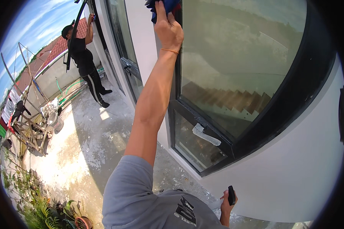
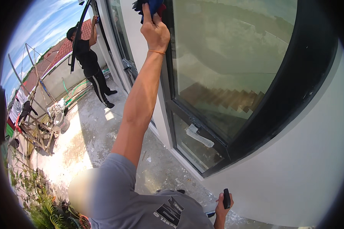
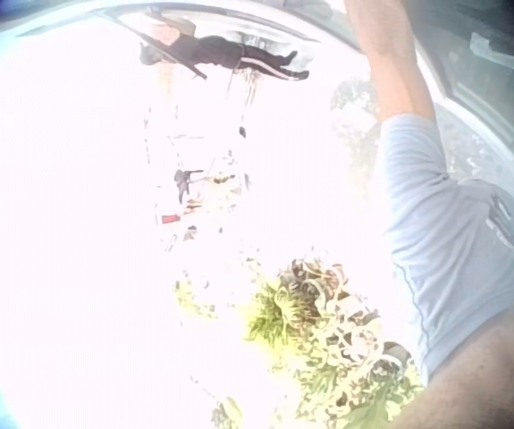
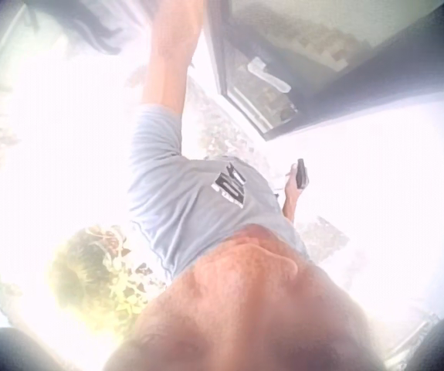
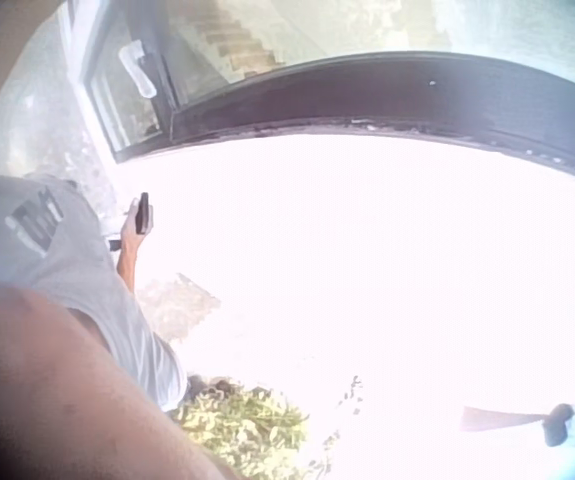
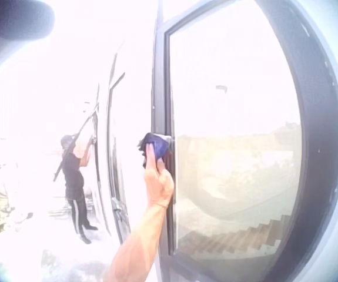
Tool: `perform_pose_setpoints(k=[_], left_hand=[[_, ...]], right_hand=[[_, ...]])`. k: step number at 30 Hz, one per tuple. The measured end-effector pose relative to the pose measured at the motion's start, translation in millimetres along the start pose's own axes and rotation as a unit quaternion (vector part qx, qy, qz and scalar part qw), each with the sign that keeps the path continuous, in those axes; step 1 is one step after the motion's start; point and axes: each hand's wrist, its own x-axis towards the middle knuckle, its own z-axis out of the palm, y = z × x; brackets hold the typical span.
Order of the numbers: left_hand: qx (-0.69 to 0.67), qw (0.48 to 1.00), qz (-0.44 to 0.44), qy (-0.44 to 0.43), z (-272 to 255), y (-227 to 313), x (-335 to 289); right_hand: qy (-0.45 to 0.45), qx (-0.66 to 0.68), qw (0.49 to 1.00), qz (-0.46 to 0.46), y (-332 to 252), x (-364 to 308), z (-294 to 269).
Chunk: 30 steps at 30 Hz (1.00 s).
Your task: Cleaning the glass and frames of a balcony window using a spray bottle and a cloth.
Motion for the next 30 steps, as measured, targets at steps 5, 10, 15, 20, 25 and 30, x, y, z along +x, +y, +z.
perform_pose_setpoints(k=[5, 10, 15, 20, 25, 30], left_hand=[[0.137, 0.989, 0.057, -0.029, -14, -48, -72], [0.195, 0.958, -0.195, -0.078, -89, -95, -227], [0.242, 0.867, -0.429, -0.073, -101, -80, -308], [0.096, 0.865, -0.452, -0.195, -65, 24, -286], [-0.055, 0.977, -0.085, -0.187, -5, 85, -233], [0.016, 0.994, 0.04, -0.096, 20, 68, -145]], right_hand=[[0.0, -0.009, 1.0, 0.008, 3, 5, -11], [-0.051, -0.037, 0.998, 0.001, -2, 19, 0], [-0.12, -0.04, 0.992, -0.003, -17, 27, 19], [-0.156, -0.031, 0.987, -0.007, -17, 31, 28], [-0.168, -0.033, 0.985, -0.021, -14, 31, 30], [-0.141, -0.038, 0.989, -0.027, -17, 20, 25]])
